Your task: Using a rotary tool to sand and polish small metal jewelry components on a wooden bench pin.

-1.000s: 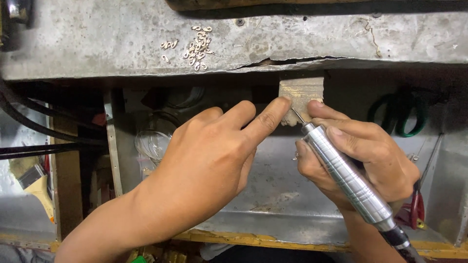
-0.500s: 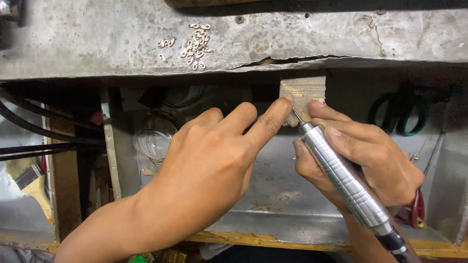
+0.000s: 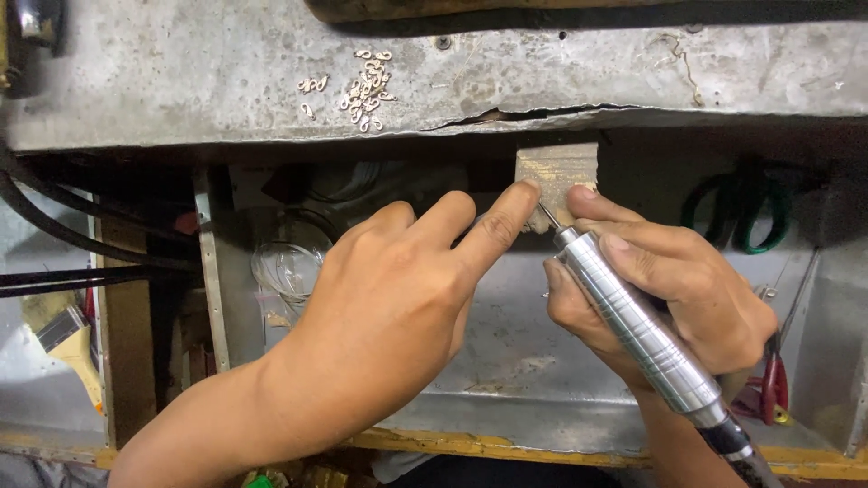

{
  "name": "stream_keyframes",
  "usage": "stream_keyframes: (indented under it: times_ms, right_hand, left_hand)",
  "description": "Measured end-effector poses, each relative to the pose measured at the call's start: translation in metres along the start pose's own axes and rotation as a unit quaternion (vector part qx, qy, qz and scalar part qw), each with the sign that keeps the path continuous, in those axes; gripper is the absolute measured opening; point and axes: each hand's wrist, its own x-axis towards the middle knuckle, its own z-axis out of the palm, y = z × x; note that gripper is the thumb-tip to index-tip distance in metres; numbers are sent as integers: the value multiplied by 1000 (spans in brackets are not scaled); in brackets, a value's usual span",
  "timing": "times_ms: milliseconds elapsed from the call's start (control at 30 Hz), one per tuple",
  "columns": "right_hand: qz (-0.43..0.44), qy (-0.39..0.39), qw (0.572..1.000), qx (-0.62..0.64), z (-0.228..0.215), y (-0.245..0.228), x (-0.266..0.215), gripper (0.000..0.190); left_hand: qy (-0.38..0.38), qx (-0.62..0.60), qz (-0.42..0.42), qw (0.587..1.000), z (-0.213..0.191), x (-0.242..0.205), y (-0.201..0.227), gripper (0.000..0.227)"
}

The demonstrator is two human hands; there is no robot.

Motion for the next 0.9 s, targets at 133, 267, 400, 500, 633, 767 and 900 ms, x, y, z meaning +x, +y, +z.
stream_keyframes:
  times_ms: [133,267,400,500,633,767,900]
  right_hand:
    - [14,-3,1000,7,2,5,-4,39]
    - [-13,27,998,62,3,21,-16,42]
    - [21,40,996,78,5,17,-14,40]
    - [34,34,996,77,4,14,-15,40]
    - [9,56,994,98,10,16,-13,36]
    - [21,91,991,97,14,10,-14,33]
    - [8,87,994,71,13,8,-11,35]
  left_hand:
    - [0,-6,-2,1000,2,0,-1,74]
    - [1,-71,-11,997,5,-1,-4,62]
    - [28,-207,-10,978,0,-3,-8,46]
    - [75,-263,-49,961,-18,-12,-12,51]
    - [120,-212,-104,964,-46,-21,-34,57]
    - [76,-167,-148,972,-67,-24,-55,55]
    - [38,-184,-191,963,-81,-31,-55,60]
